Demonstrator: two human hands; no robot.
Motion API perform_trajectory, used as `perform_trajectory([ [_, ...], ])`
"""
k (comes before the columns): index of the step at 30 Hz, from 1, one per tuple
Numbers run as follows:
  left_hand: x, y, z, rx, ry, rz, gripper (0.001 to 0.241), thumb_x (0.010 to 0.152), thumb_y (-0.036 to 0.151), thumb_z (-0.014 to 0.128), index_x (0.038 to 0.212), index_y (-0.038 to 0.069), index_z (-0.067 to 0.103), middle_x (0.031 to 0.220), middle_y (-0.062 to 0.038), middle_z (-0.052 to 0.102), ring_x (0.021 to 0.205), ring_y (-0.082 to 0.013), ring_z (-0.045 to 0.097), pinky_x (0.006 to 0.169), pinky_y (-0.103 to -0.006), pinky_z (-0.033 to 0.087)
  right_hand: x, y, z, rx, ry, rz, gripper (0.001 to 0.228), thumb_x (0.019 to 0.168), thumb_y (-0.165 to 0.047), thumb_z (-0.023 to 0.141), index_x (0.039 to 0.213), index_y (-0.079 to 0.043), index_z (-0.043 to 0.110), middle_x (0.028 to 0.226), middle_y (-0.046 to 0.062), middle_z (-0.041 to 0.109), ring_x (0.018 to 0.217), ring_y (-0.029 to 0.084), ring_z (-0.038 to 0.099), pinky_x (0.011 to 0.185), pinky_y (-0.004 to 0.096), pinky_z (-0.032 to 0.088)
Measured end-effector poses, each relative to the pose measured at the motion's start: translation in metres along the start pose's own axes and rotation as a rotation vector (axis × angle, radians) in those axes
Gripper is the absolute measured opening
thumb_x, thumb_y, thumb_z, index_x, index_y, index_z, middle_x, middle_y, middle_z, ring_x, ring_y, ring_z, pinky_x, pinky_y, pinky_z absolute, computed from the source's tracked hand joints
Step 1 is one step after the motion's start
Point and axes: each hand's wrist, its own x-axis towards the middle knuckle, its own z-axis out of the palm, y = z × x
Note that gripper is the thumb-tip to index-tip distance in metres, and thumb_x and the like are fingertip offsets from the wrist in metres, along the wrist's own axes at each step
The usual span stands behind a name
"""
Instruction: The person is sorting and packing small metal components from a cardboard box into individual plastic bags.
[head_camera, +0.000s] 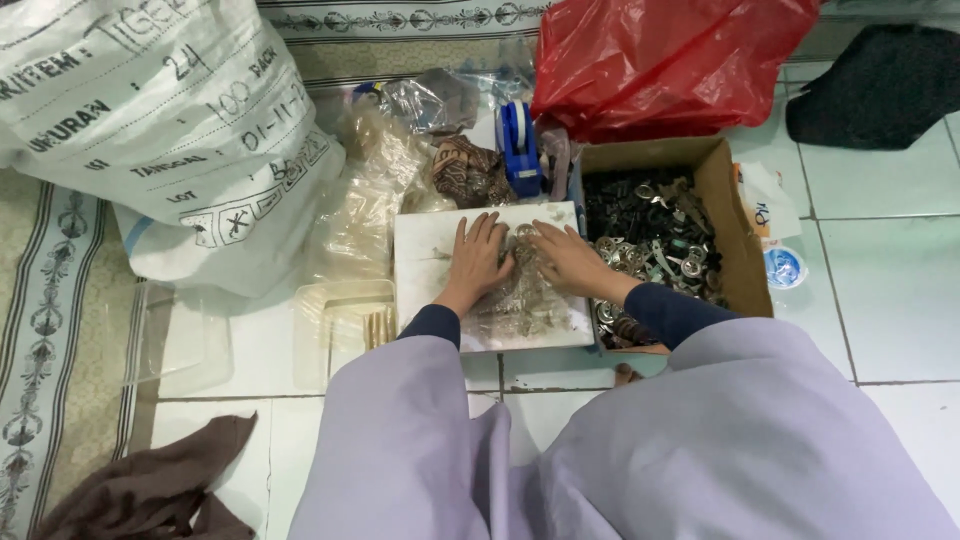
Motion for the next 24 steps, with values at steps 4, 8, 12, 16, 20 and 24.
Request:
perform_trajectory([
  [4,0.026,0.033,0.024,-0.115,0.081,0.021,0.048,0.087,0.035,0.061,0.129,0.013,0.054,0.142,-0.015,0.054,0.137,-0.0325,0.05,0.115,-0.0596,0.035,-0.021,0.039,-0.01,0.035,0.139,0.097,0.055,0.103,-0.027,0.054,0.154,-0.013,0.042,0.161,0.021,0.036,0.144,0.04,0.041,0.118,0.063,0.028],
  [8,0.051,0.098,0.042,-0.293,0.119,0.158,0.048,0.086,0.028,0.063,0.13,0.012,0.055,0.141,-0.015,0.053,0.137,-0.0331,0.05,0.113,-0.0549,0.04,-0.059,0.058,-0.039,0.184,0.25,0.322,0.067,0.101,-0.018,0.056,0.16,-0.006,0.029,0.16,0.032,0.028,0.143,0.049,0.039,0.114,0.064,0.033],
  [12,0.063,0.169,0.053,-0.405,-0.037,0.237,0.06,0.086,0.021,0.064,0.142,0.008,0.047,0.153,-0.022,0.043,0.144,-0.0387,0.043,0.119,-0.0579,0.035,-0.104,0.079,-0.038,0.282,0.219,0.524,0.083,0.096,-0.005,0.056,0.165,-0.005,0.01,0.162,0.037,0.012,0.142,0.056,0.034,0.109,0.064,0.042],
  [16,0.055,0.213,0.065,-0.291,-0.199,0.262,0.078,0.084,0.021,0.067,0.153,0.004,0.035,0.16,-0.029,0.032,0.15,-0.0432,0.033,0.123,-0.0582,0.025,-0.14,0.097,-0.006,0.321,0.134,0.62,0.095,0.09,-0.011,0.064,0.165,-0.004,0.005,0.162,0.039,0.006,0.141,0.059,0.034,0.107,0.064,0.045],
  [20,0.047,0.226,0.103,-0.126,-0.626,0.209,0.091,0.085,0.029,0.069,0.158,-0.001,0.024,0.161,-0.034,0.025,0.153,-0.0474,0.019,0.125,-0.0569,0.014,-0.162,0.11,0.031,0.257,-0.081,0.618,0.11,0.083,-0.019,0.074,0.165,-0.009,0.001,0.161,0.04,0.009,0.144,0.057,0.031,0.111,0.062,0.044],
  [24,0.025,0.215,0.158,-0.028,-0.908,0.195,0.091,0.095,0.041,0.065,0.16,-0.001,0.018,0.16,-0.041,0.014,0.147,-0.0579,0.024,0.109,-0.0596,0.044,-0.172,0.145,0.093,0.202,-0.395,0.544,0.105,0.084,-0.038,0.075,0.166,-0.018,0.013,0.164,0.03,0.018,0.151,0.047,0.025,0.114,0.056,0.043],
])
